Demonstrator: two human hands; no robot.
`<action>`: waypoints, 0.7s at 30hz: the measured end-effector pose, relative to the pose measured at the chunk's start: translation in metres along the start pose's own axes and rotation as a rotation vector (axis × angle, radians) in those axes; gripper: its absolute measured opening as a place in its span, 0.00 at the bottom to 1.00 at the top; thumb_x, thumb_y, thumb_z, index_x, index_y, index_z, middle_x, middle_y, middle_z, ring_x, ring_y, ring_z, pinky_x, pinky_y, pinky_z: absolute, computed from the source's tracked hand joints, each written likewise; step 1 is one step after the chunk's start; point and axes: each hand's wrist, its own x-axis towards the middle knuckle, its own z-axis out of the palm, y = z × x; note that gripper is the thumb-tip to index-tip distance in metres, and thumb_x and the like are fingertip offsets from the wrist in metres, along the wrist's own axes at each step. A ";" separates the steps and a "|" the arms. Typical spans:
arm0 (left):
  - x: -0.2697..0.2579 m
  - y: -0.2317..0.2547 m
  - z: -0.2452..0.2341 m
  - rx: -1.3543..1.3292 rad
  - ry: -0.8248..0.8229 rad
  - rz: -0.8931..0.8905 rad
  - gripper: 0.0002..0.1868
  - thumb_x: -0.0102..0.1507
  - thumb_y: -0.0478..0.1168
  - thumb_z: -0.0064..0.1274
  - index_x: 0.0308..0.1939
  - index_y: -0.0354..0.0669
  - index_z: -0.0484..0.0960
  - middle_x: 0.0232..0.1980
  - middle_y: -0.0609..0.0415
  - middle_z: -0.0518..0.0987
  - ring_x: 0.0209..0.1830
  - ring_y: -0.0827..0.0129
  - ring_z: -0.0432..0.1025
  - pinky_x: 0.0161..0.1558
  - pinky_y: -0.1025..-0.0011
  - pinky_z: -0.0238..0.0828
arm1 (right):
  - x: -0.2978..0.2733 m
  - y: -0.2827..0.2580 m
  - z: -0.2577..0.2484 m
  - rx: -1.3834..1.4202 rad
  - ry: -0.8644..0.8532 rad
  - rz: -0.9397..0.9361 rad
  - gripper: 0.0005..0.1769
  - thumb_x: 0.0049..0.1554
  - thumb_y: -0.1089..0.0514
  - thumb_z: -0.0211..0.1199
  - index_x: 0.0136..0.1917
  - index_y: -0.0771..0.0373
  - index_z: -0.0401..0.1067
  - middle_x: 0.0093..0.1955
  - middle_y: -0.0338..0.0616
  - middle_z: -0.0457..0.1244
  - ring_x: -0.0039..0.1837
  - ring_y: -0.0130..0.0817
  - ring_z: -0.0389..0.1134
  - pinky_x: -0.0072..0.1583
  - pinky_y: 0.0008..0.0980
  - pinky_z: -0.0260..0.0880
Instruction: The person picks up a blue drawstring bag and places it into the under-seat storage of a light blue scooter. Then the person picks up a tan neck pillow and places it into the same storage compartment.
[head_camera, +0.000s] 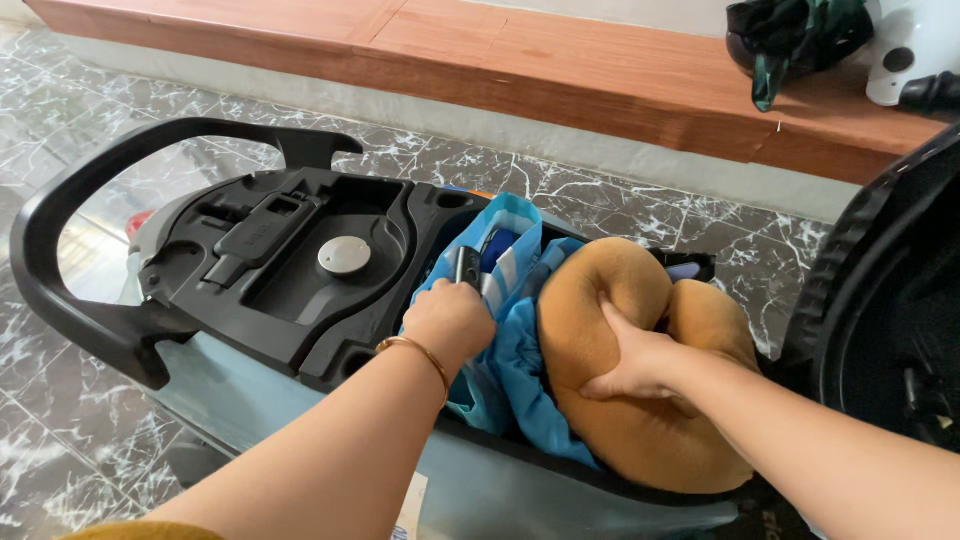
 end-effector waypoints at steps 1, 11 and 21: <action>0.000 0.000 -0.004 -0.019 -0.034 -0.014 0.18 0.62 0.42 0.53 0.56 0.46 0.83 0.63 0.48 0.76 0.63 0.50 0.72 0.60 0.57 0.71 | -0.001 -0.003 0.002 -0.010 0.012 0.001 0.85 0.35 0.42 0.83 0.84 0.36 0.20 0.77 0.58 0.56 0.76 0.48 0.60 0.73 0.35 0.61; -0.018 -0.004 -0.035 -0.086 -0.077 -0.022 0.18 0.61 0.44 0.51 0.52 0.45 0.85 0.56 0.47 0.82 0.57 0.52 0.77 0.56 0.60 0.75 | 0.020 -0.012 0.019 -0.118 0.002 0.070 0.88 0.37 0.41 0.82 0.83 0.36 0.10 0.65 0.58 0.67 0.63 0.47 0.72 0.66 0.34 0.71; -0.032 -0.006 -0.027 -0.118 -0.033 0.149 0.20 0.58 0.50 0.53 0.48 0.44 0.88 0.53 0.46 0.83 0.54 0.51 0.78 0.55 0.57 0.75 | 0.072 -0.001 0.045 -0.198 -0.046 0.109 0.90 0.39 0.44 0.83 0.81 0.31 0.06 0.79 0.53 0.54 0.74 0.43 0.62 0.75 0.30 0.61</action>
